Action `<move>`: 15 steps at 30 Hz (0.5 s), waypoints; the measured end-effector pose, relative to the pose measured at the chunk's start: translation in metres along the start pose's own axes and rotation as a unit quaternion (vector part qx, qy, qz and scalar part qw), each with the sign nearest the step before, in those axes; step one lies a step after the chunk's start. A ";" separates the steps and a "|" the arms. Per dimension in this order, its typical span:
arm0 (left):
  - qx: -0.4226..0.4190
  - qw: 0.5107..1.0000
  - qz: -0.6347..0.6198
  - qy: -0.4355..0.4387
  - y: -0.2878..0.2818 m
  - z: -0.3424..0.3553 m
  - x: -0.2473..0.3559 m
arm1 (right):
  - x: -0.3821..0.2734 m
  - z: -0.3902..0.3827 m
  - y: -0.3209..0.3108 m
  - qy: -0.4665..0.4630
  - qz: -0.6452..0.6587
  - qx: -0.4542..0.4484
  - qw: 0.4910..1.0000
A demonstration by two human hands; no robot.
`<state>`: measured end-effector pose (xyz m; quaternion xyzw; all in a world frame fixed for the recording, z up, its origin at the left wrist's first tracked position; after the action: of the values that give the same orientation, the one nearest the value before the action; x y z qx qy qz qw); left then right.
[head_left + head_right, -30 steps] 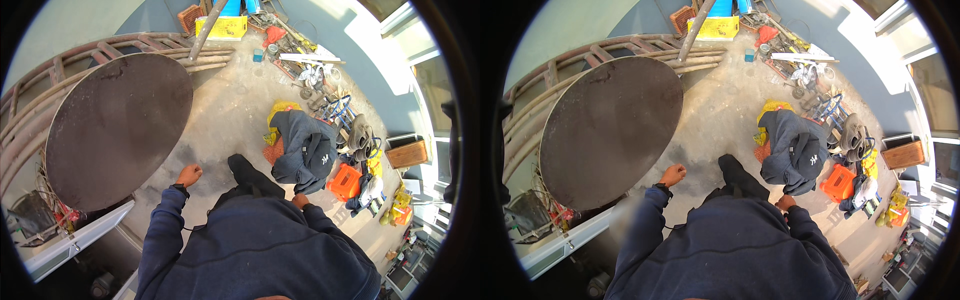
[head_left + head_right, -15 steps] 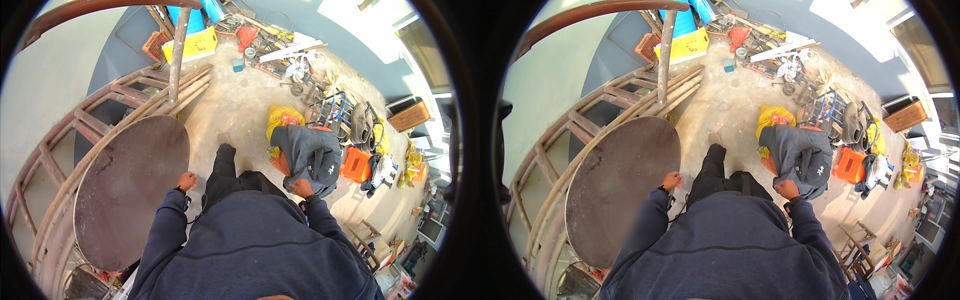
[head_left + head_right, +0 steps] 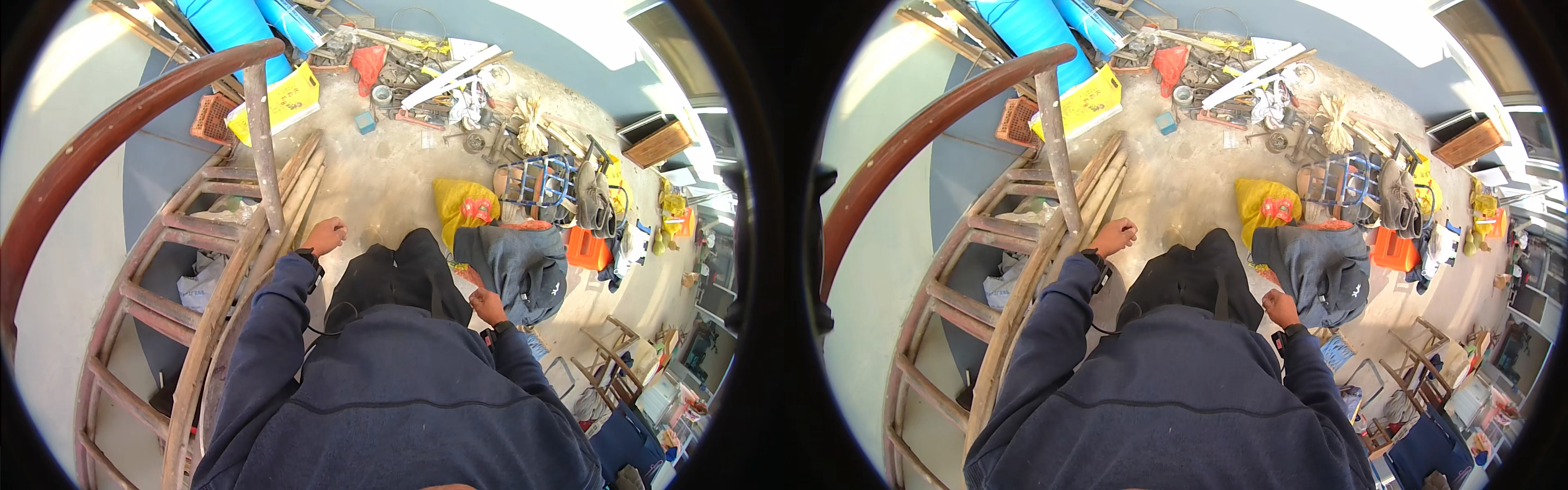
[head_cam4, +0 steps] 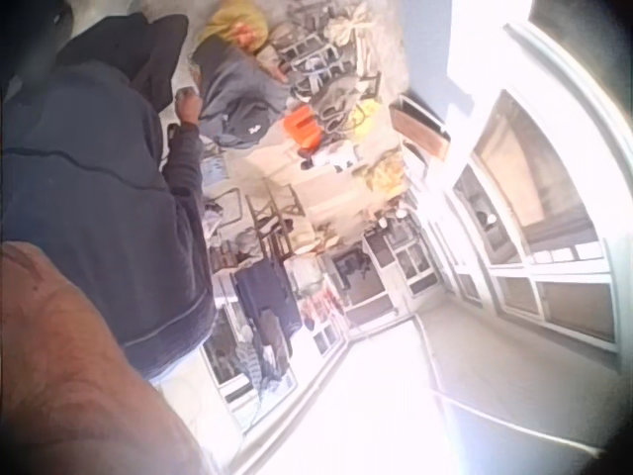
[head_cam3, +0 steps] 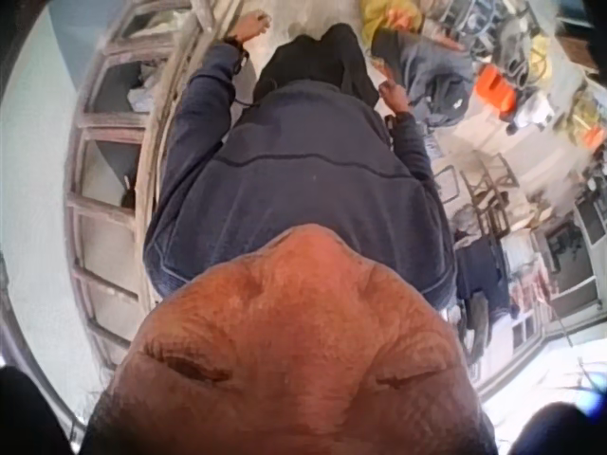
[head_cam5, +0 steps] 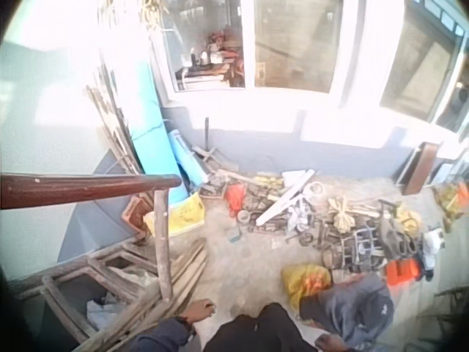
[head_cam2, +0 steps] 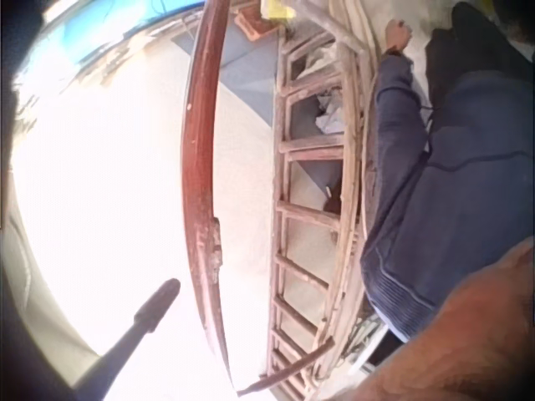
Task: The person retrieves a screwdriver and pliers from a cluttered storage area, then returns to a wooden cabinet. They use the screwdriver to pry at the door frame and the pliers to pull out staples or nails from the edge of the cabinet door.
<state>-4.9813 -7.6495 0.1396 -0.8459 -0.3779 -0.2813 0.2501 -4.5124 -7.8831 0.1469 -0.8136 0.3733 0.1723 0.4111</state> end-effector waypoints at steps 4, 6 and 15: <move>-0.021 0.999 -0.024 0.021 -0.025 0.053 0.043 | -0.009 0.026 -0.004 0.050 0.026 -0.022 0.998; -0.009 0.999 -0.033 0.031 -0.031 0.077 0.061 | -0.012 0.046 -0.012 0.032 0.016 -0.009 0.999; -0.036 0.993 -0.089 -0.064 -0.050 0.198 0.145 | -0.038 0.207 -0.088 0.098 0.054 -0.019 0.993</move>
<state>-4.8826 -7.4222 0.1050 -0.8335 -0.4567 -0.2610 0.1688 -4.4662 -7.6672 0.0918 -0.8128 0.4522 0.1204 0.3470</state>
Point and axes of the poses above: each hand's wrist, its own z-axis towards the middle knuckle, its own y-axis out of the palm, x = y × z, the point moved 3 cm from there along z, towards the middle knuckle, and after that the axes turned 1 degree about y, right-handed, at the moved point
